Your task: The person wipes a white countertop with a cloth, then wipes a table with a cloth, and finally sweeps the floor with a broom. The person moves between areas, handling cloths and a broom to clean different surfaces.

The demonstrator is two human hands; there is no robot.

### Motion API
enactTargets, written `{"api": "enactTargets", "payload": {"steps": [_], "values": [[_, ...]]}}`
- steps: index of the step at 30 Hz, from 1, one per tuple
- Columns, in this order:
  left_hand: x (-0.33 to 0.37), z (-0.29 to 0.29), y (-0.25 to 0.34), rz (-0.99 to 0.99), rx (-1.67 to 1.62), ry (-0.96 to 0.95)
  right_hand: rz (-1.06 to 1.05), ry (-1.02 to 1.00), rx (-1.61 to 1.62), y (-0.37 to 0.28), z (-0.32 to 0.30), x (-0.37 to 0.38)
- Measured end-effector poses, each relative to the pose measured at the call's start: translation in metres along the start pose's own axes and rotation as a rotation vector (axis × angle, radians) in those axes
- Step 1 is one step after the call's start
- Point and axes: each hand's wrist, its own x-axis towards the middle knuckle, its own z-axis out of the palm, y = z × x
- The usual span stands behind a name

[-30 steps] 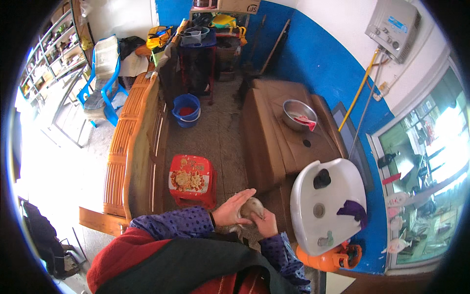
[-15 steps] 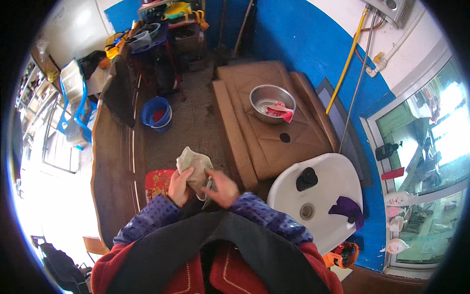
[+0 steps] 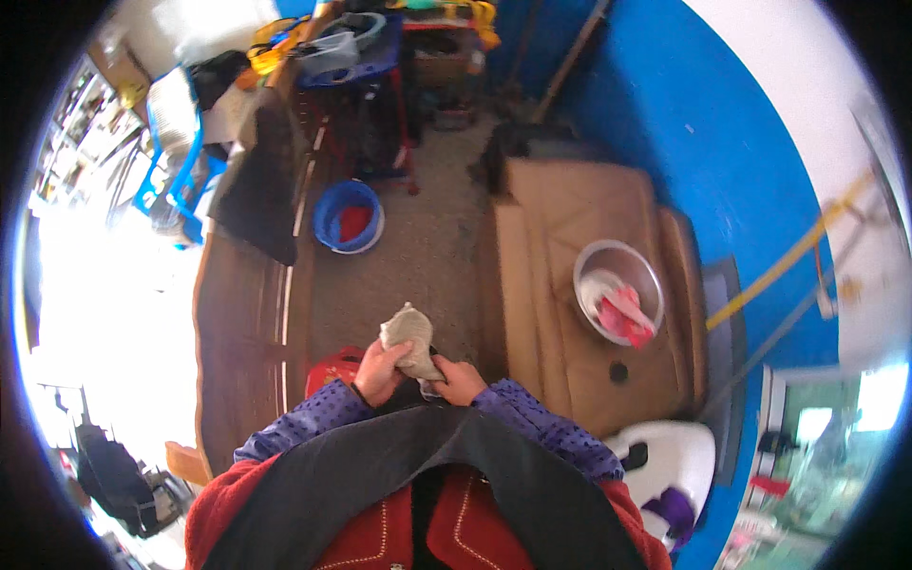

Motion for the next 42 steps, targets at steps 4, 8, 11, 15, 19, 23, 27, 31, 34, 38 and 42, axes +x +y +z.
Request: {"api": "enactTargets", "payload": {"steps": [4, 8, 11, 15, 19, 23, 27, 31, 34, 38, 42], "values": [[0.054, -0.009, 0.081, 0.188, 0.278, 0.067, -0.035, 0.128, 0.042, -0.022, -0.036, 0.096], [0.088, -0.023, 0.158, 0.435, 0.454, 0.151, -0.081, 0.262, 0.229, -0.043, -0.070, 0.191], [0.096, -0.043, 0.206, 0.597, 0.671, 0.316, -0.089, 0.258, 0.129, -0.045, -0.091, 0.264], [0.099, -0.073, 0.253, 0.706, 1.007, 0.669, -0.318, 0.388, -0.220, -0.034, -0.114, 0.376], [0.113, -0.096, 0.299, 0.836, 1.296, 0.939, -0.182, 0.383, -0.077, -0.028, -0.124, 0.493], [0.147, -0.131, 0.350, 0.664, 1.552, 1.247, 0.080, 0.230, 0.249, -0.023, -0.119, 0.612], [0.178, -0.162, 0.392, 0.444, 1.625, 1.294, 0.163, 0.224, 0.559, -0.006, -0.099, 0.741], [0.207, -0.178, 0.396, 0.062, 1.575, 1.317, 0.292, 0.202, 0.631, 0.016, -0.064, 0.850], [0.220, -0.184, 0.397, 0.050, 1.680, 1.382, 0.381, 0.063, 0.592, 0.025, -0.005, 0.882], [0.226, -0.184, 0.403, -0.025, 1.672, 1.375, 0.446, -0.101, 0.475, 0.029, 0.089, 0.887], [0.228, -0.184, 0.407, -0.081, 1.651, 1.337, 0.452, -0.132, 0.343, 0.035, 0.127, 0.893]]}}
